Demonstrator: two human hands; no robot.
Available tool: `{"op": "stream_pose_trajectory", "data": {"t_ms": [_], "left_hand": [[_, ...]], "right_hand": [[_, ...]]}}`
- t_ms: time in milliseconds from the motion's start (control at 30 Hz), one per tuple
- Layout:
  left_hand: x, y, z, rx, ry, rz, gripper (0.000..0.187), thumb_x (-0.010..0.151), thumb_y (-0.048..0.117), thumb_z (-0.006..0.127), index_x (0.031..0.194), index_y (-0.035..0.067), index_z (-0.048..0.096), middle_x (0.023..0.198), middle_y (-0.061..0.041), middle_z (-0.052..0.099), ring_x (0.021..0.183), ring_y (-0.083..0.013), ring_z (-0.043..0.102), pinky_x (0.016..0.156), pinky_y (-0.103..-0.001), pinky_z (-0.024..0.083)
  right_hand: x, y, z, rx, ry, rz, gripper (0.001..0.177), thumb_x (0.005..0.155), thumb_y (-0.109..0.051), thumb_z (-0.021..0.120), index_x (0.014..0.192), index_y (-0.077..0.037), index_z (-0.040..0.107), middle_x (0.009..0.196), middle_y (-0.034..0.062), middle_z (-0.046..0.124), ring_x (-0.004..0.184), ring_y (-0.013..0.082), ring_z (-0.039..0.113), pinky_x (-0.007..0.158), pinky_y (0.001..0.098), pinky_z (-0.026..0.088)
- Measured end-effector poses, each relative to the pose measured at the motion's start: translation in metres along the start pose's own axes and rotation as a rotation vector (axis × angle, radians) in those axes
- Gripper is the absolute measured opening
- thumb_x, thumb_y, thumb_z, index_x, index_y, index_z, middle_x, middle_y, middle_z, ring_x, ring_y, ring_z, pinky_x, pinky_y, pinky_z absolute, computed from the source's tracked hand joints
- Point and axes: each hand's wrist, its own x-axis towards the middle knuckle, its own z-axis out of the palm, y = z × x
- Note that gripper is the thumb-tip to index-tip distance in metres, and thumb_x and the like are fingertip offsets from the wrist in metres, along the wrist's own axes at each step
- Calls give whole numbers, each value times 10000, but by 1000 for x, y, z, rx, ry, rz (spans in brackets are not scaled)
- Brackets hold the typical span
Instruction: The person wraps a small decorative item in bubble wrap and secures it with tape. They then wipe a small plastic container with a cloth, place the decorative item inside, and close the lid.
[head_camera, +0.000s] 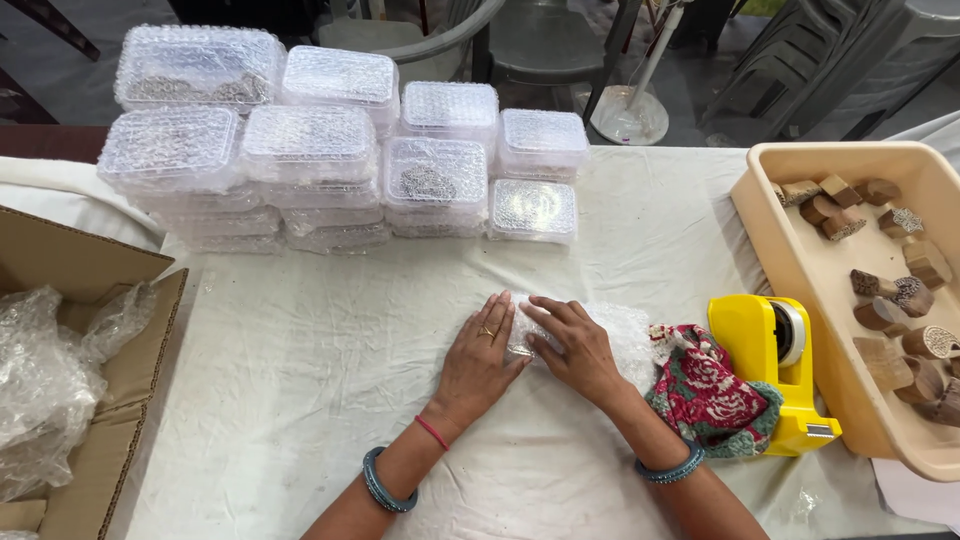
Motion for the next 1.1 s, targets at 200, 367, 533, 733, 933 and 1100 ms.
{"op": "stream_pose_trajectory", "data": {"t_ms": [200,367,533,733,933,1100], "left_hand": [[-4,-1,9,60,23,51,808,909,379,717,1530,-30,400,1618,-198,352,1512,-312,327,1209,-441,341],[-4,-5,7,85,-1,82,763,920,375,710,1515,-8,424,1622,-172,360,1510,-299,341,1208,-439,344],[1,-5,4,98,-29,118,738,923,370,707,1500,-7,445,1612,-174,373,1502,-295,344,1198,-436,349],[3,-4,-4,76,-65,113,722,909,357,706,1462,-40,466,1585,-203,397,1484,-314,355,1185,-440,342],[7,0,-4,125,-67,182,693,903,331,677,1415,-96,488,1535,-230,441,1464,-338,387,1193,-431,334],[12,7,-18,195,-109,143,698,889,341,667,1415,-84,495,1537,-240,437,1450,-323,389,1157,-408,361]], "right_hand": [[-6,0,0,-52,-48,-80,373,876,-125,712,1240,-44,719,1355,38,678,957,233,635,791,345,567],[-7,-2,2,-138,-53,-142,395,870,-122,704,1242,10,701,1367,87,662,977,255,622,850,353,559],[-11,3,0,-92,-59,-87,353,876,-109,719,1209,6,719,1331,98,675,978,260,628,858,364,566],[-40,4,-30,289,139,196,248,900,-28,721,1147,-38,734,1244,96,694,1045,214,724,835,312,602],[-100,3,-93,94,272,199,199,912,-16,721,1107,-40,754,1139,88,720,1048,227,720,873,321,586],[-176,53,-151,165,631,666,183,934,-72,730,1111,-36,753,1103,55,738,900,110,681,772,267,551]]}}
